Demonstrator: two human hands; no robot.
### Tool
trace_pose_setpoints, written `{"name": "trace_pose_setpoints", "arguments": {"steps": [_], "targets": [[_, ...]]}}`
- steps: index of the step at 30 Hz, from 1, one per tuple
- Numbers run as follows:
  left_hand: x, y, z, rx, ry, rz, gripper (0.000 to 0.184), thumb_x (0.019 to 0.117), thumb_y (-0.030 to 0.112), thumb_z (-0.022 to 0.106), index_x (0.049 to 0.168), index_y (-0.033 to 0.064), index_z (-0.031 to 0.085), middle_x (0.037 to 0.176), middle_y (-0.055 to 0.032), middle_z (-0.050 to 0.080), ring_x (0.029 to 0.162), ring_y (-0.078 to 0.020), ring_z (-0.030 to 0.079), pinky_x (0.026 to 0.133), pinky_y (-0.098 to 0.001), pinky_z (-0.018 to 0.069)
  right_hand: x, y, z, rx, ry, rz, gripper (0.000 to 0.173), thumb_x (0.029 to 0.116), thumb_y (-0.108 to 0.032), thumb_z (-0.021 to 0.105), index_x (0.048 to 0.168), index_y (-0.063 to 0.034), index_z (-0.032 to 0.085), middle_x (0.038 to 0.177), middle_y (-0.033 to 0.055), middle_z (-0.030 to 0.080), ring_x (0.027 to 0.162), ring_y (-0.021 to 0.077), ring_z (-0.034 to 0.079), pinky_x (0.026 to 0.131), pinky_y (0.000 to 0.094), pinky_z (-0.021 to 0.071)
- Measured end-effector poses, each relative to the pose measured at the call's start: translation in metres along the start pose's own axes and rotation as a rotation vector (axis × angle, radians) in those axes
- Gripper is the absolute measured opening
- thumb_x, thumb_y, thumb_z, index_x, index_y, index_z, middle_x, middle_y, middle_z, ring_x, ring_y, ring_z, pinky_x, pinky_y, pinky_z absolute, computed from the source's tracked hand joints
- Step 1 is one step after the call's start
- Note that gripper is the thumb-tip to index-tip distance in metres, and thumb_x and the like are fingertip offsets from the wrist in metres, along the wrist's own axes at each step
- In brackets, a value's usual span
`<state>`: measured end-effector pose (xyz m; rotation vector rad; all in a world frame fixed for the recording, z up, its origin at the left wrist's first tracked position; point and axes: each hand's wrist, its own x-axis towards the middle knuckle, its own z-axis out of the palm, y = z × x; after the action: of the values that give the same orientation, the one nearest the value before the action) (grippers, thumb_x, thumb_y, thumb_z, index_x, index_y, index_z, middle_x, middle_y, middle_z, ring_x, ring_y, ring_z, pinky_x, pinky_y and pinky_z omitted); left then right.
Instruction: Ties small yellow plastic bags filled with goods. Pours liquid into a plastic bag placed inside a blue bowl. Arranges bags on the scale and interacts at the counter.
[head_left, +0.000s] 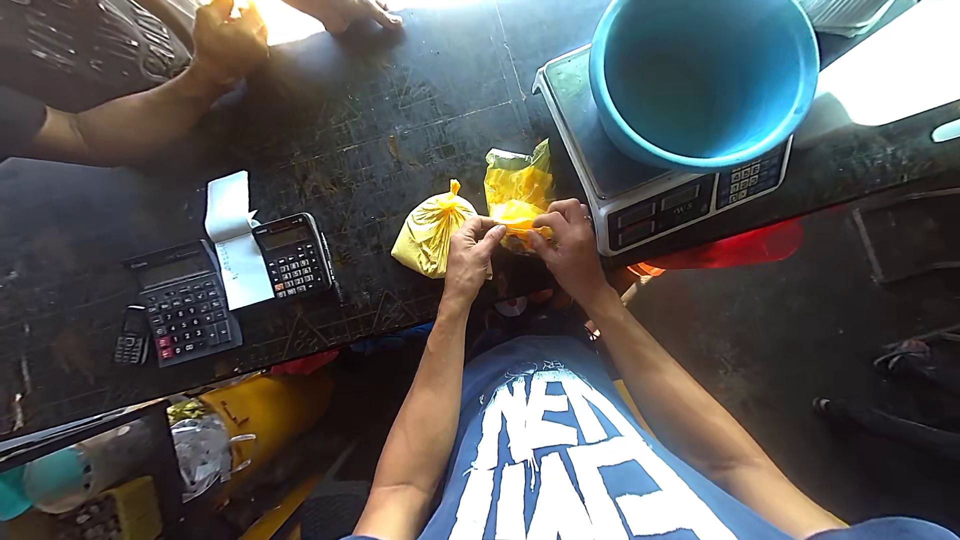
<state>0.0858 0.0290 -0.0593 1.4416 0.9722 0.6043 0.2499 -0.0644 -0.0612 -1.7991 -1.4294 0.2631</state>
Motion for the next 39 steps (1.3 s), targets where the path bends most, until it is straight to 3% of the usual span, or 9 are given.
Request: {"name": "trace_pose_setpoints", "arguments": {"steps": [3,6,8,12,16,21,25,30,39], "targets": [[-0.003,0.002,-0.001,-0.158,-0.034,0.007,0.004,0.0978,0.012,0.067,0.100,0.0084,0.066,0.082,0.0001,0.067,0.067,-0.0064,0.060,0.063,-0.0222,0.0520,0.002,-0.018,-0.012,0.095,-0.048,-0.008,0.012,0.0962,-0.015,0.070,0.103,-0.0046,0.072,0.102,0.0112,0.064,0.088,0.0198,0.064,0.077,0.0332,0.0579],[-0.004,0.004,0.006,-0.292,-0.079,-0.003,0.010,0.0953,0.010,0.070,0.089,0.0101,0.062,0.077,0.0005,0.066,0.065,-0.0073,0.061,0.062,-0.0233,0.0538,0.003,-0.019,-0.007,0.121,-0.216,0.010,0.022,0.0938,-0.013,0.073,0.114,-0.0043,0.068,0.107,0.0119,0.064,0.088,0.0216,0.066,0.078,0.0378,0.0589],[-0.005,0.005,0.009,-0.260,-0.087,0.014,0.017,0.0969,0.014,0.070,0.085,0.0106,0.058,0.075,0.0007,0.064,0.064,-0.0075,0.061,0.062,-0.0237,0.0539,0.003,-0.013,-0.003,0.193,-0.205,0.024,0.014,0.0946,-0.008,0.071,0.108,-0.0031,0.070,0.105,0.0111,0.065,0.087,0.0183,0.067,0.078,0.0341,0.0597],[-0.010,0.006,0.005,-0.282,-0.137,-0.021,0.012,0.1036,0.017,0.060,0.103,0.0077,0.066,0.090,-0.0025,0.069,0.078,-0.0111,0.068,0.075,-0.0308,0.0607,0.000,-0.004,-0.005,0.325,-0.216,0.095,0.009,0.0992,-0.006,0.063,0.106,-0.0027,0.068,0.104,0.0094,0.067,0.086,0.0126,0.067,0.077,0.0276,0.0595],[-0.012,0.000,0.005,-0.364,-0.171,-0.053,0.010,0.1034,0.015,0.059,0.105,0.0078,0.067,0.092,-0.0032,0.069,0.082,-0.0123,0.069,0.080,-0.0338,0.0607,-0.003,0.006,-0.010,0.372,-0.291,0.191,0.008,0.1001,-0.007,0.062,0.106,-0.0043,0.066,0.096,0.0077,0.068,0.078,0.0120,0.067,0.071,0.0290,0.0597],[-0.008,-0.005,0.012,-0.380,-0.177,-0.051,0.012,0.1037,0.018,0.059,0.101,0.0083,0.065,0.088,-0.0029,0.067,0.076,-0.0112,0.065,0.073,-0.0297,0.0583,0.000,-0.002,-0.015,0.354,-0.284,0.174,0.018,0.1000,-0.017,0.066,0.114,-0.0057,0.065,0.101,0.0078,0.067,0.082,0.0128,0.067,0.074,0.0302,0.0604],[-0.005,-0.006,0.019,-0.394,-0.184,-0.048,0.013,0.1045,0.021,0.057,0.099,0.0103,0.062,0.087,-0.0018,0.065,0.076,-0.0101,0.064,0.073,-0.0284,0.0569,0.005,-0.002,-0.010,0.364,-0.286,0.115,0.010,0.1005,-0.012,0.064,0.106,-0.0046,0.069,0.101,0.0068,0.067,0.088,0.0121,0.066,0.080,0.0290,0.0584],[-0.003,-0.009,0.013,-0.474,-0.147,-0.038,0.014,0.1054,0.018,0.053,0.101,0.0110,0.063,0.092,-0.0037,0.069,0.081,-0.0116,0.066,0.074,-0.0279,0.0569,0.007,0.003,-0.013,0.496,-0.275,0.247,0.013,0.1039,-0.011,0.059,0.110,-0.0049,0.068,0.095,0.0051,0.070,0.080,0.0086,0.067,0.072,0.0255,0.0581],[-0.005,0.003,0.018,-0.082,-0.124,0.059,0.009,0.1026,0.013,0.060,0.108,0.0057,0.062,0.090,-0.0052,0.068,0.075,-0.0125,0.066,0.070,-0.0289,0.0580,0.009,0.002,-0.009,0.308,-0.233,0.079,0.014,0.1017,-0.009,0.061,0.106,-0.0021,0.072,0.100,0.0079,0.072,0.089,0.0119,0.069,0.084,0.0292,0.0588]]}}
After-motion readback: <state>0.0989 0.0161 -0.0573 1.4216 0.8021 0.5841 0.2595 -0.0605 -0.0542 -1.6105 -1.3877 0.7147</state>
